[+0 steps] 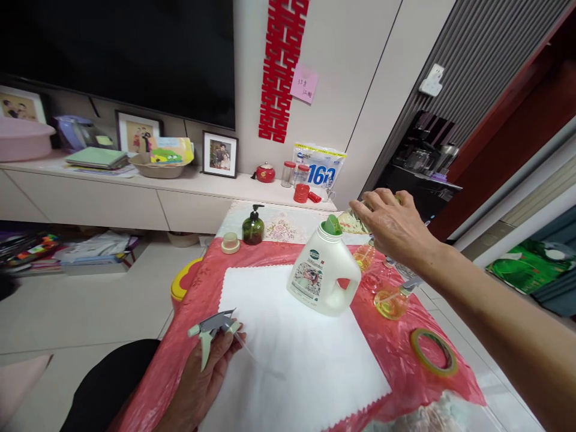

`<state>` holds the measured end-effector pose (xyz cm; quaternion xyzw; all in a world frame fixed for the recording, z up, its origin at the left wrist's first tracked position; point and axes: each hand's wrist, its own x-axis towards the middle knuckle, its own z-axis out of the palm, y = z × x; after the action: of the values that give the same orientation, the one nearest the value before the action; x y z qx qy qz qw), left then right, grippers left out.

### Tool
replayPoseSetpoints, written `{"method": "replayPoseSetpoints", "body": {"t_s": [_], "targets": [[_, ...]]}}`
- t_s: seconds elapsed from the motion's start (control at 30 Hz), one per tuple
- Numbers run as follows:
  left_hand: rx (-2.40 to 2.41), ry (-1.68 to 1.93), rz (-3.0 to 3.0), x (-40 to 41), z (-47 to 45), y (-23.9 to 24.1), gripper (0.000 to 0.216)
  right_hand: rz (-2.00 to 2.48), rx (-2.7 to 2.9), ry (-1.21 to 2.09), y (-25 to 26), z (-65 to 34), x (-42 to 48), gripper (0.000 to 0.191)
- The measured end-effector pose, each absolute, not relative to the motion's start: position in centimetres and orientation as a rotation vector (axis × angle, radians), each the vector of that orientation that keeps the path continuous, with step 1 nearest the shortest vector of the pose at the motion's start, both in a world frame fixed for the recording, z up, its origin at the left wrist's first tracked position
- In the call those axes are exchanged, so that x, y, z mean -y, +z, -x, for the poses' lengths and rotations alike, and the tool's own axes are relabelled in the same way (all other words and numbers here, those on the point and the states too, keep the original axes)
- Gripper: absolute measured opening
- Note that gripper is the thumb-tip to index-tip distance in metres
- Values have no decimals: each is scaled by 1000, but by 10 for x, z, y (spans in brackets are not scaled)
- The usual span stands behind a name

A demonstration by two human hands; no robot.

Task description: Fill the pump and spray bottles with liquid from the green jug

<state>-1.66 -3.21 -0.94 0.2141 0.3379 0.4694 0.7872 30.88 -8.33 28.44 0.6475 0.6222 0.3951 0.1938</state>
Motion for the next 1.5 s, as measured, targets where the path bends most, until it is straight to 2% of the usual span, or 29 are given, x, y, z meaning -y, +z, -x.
{"method": "replayPoseSetpoints", "body": {"t_s": [0.27, 0.73, 0.9, 1.03, 1.13, 1.23, 1.33, 1.5], "targets": [[-710, 1033, -466, 31, 16, -9, 44, -1748, -1734, 1149, 291, -303, 84, 57], [-703, 1030, -472, 32, 17, -11, 42, -1587, -1661, 1353, 288, -284, 82, 39], [-674, 1050, -462, 32, 17, -10, 41, -1875, -1665, 1259, 277, -295, 94, 56], [-646, 1059, -453, 32, 18, -8, 40, -2258, -1671, 1108, 265, -302, 124, 57], [-645, 1035, -432, 31, 19, -7, 39, -2505, -1920, 903, 241, -291, 155, 67], [-656, 1008, -340, 29, 20, -5, 46, -2654, -2157, 559, 198, -267, 184, 78], [-657, 1004, -249, 29, 23, 3, 45, -2667, -2261, 295, 143, -240, 204, 77], [-664, 1062, -286, 34, 29, 34, 33, -2643, -2319, 224, 66, -204, 214, 65]]}}
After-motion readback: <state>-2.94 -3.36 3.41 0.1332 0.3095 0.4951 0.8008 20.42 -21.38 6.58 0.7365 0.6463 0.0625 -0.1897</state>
